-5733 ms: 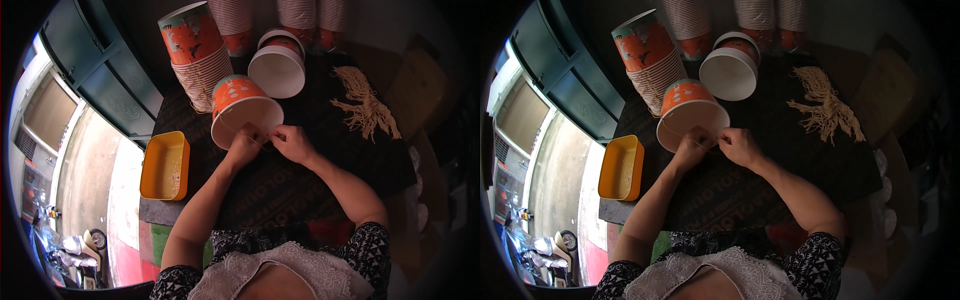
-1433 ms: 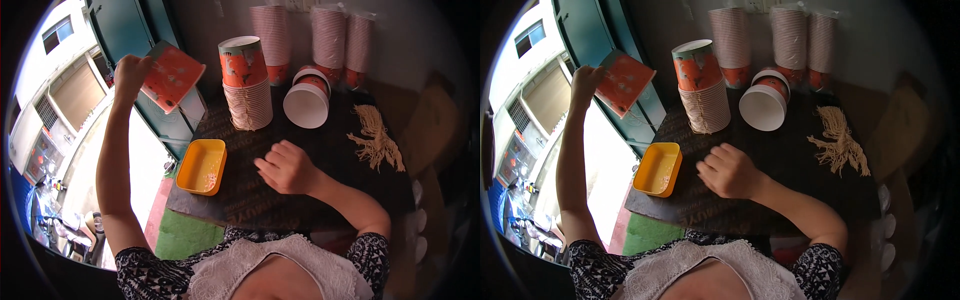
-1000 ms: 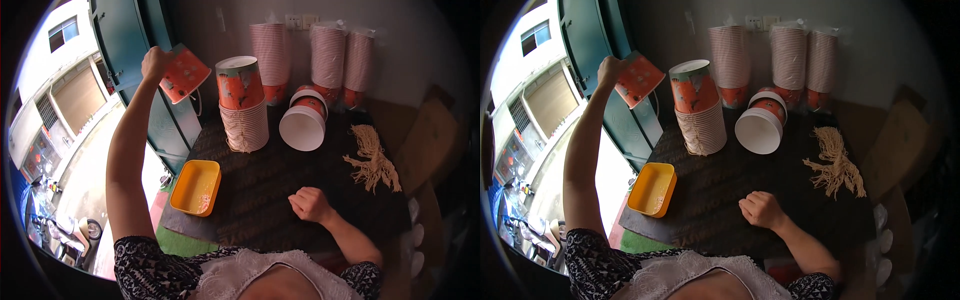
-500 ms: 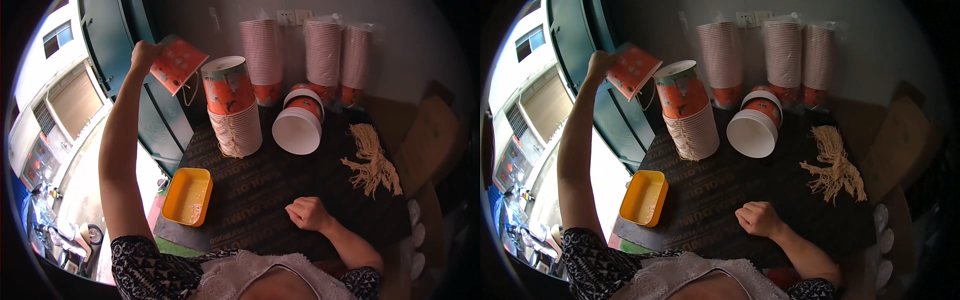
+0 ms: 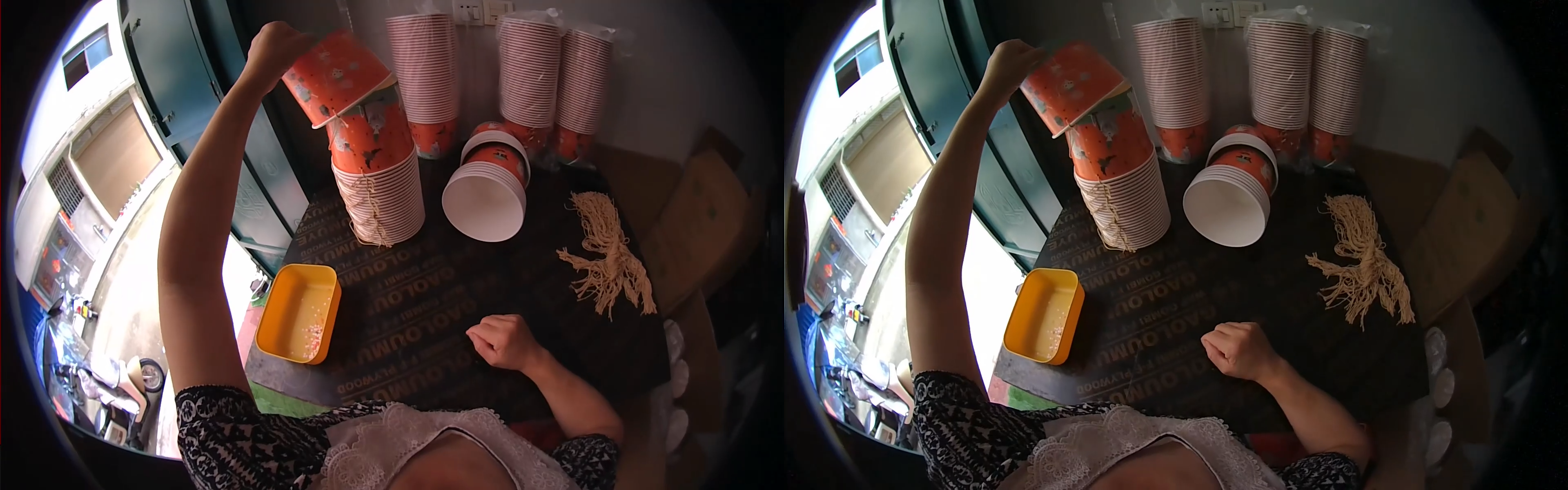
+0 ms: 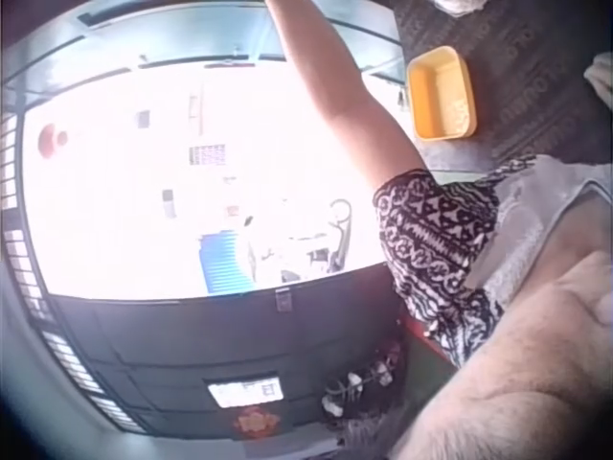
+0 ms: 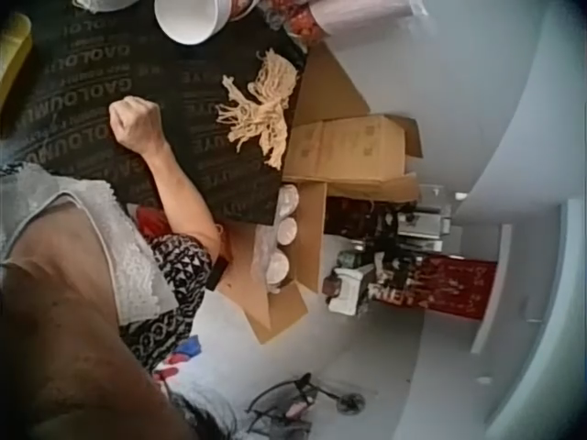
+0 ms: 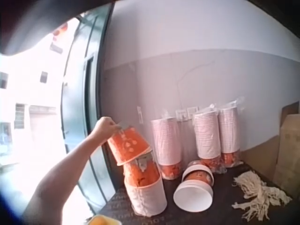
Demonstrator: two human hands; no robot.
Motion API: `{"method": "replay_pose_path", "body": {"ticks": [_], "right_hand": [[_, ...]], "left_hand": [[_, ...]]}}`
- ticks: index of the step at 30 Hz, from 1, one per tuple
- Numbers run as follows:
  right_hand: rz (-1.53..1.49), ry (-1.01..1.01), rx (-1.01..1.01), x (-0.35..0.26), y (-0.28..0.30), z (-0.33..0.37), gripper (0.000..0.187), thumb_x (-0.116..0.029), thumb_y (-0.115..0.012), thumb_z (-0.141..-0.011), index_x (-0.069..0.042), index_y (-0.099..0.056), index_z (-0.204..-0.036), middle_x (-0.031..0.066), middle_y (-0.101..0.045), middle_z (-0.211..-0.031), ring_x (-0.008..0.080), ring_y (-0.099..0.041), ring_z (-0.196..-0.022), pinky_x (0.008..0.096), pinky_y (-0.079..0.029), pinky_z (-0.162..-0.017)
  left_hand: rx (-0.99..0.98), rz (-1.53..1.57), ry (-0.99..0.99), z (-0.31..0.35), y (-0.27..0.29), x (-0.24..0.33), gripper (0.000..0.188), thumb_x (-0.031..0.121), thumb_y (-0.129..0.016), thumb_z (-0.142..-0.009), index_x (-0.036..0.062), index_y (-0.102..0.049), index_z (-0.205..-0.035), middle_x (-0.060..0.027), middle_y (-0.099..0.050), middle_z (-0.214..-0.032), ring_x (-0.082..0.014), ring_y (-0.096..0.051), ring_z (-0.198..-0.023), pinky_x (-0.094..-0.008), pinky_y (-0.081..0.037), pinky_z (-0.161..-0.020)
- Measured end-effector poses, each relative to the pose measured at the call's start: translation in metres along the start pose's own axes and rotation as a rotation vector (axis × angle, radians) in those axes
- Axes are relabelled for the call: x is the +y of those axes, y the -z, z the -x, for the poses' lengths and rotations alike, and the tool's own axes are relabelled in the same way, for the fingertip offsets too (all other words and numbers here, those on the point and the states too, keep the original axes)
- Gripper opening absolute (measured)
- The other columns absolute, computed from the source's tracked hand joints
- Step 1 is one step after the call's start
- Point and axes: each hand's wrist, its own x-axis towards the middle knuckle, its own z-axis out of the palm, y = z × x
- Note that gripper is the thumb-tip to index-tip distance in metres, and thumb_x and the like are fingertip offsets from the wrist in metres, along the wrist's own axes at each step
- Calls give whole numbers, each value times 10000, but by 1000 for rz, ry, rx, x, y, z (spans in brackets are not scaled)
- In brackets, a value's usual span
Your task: Attaching string handles to paper buckets by threading string through holes.
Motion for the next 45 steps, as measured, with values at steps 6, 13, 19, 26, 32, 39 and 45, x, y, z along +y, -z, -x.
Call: {"method": "replay_pose_path", "body": {"ticks": [6,13,19,26,32,39,45], "right_hand": [[-4,-21,-24,-1,0,1,46,-42,-650,-727,-54,-616,-699,73,-598,-637,241,-610,-582,327,-497,-526],[-4,-41,-36,0,3,3,43,-45,-645,-736,-56,-617,-705,70,-602,-644,238,-612,-592,326,-497,-536],[-25,-24,6,0,4,2,49,-15,-655,-746,-38,-628,-713,74,-574,-604,243,-584,-542,334,-468,-499],[-18,-48,-28,-1,5,1,54,-25,-646,-744,-47,-608,-713,75,-596,-639,239,-609,-587,325,-495,-529],[-21,-62,-19,1,5,1,60,-26,-642,-754,-43,-612,-705,78,-600,-637,237,-609,-581,324,-495,-528],[-23,-63,-21,2,4,2,49,-28,-642,-755,-40,-619,-713,79,-613,-652,235,-617,-590,323,-500,-533],[-30,-67,-20,3,3,2,46,-30,-644,-757,-41,-622,-718,80,-617,-658,239,-619,-592,326,-502,-535]], "left_hand": [[-44,-52,-180,-7,-16,3,368,372,-713,-750,18,-709,-851,-150,-678,-758,-279,-675,-699,-381,-535,-668],[-73,-223,-116,6,-30,43,336,347,-724,-732,32,-718,-847,-162,-683,-761,-305,-687,-732,-398,-541,-691],[-119,-172,-63,19,-36,46,309,312,-726,-743,22,-707,-849,-172,-683,-780,-318,-684,-751,-404,-540,-705],[-137,-205,-125,24,-40,38,318,295,-725,-763,-1,-696,-877,-193,-680,-833,-323,-680,-790,-405,-535,-722],[-187,-207,-154,33,-44,45,323,293,-729,-761,0,-692,-894,-193,-682,-845,-326,-677,-813,-408,-533,-735],[-188,-222,-97,44,-52,48,325,286,-712,-772,8,-681,-939,-181,-684,-863,-327,-676,-818,-422,-534,-726],[-205,-251,-95,50,-53,55,290,269,-694,-783,15,-680,-922,-175,-687,-864,-327,-677,-808,-423,-535,-711]]}}
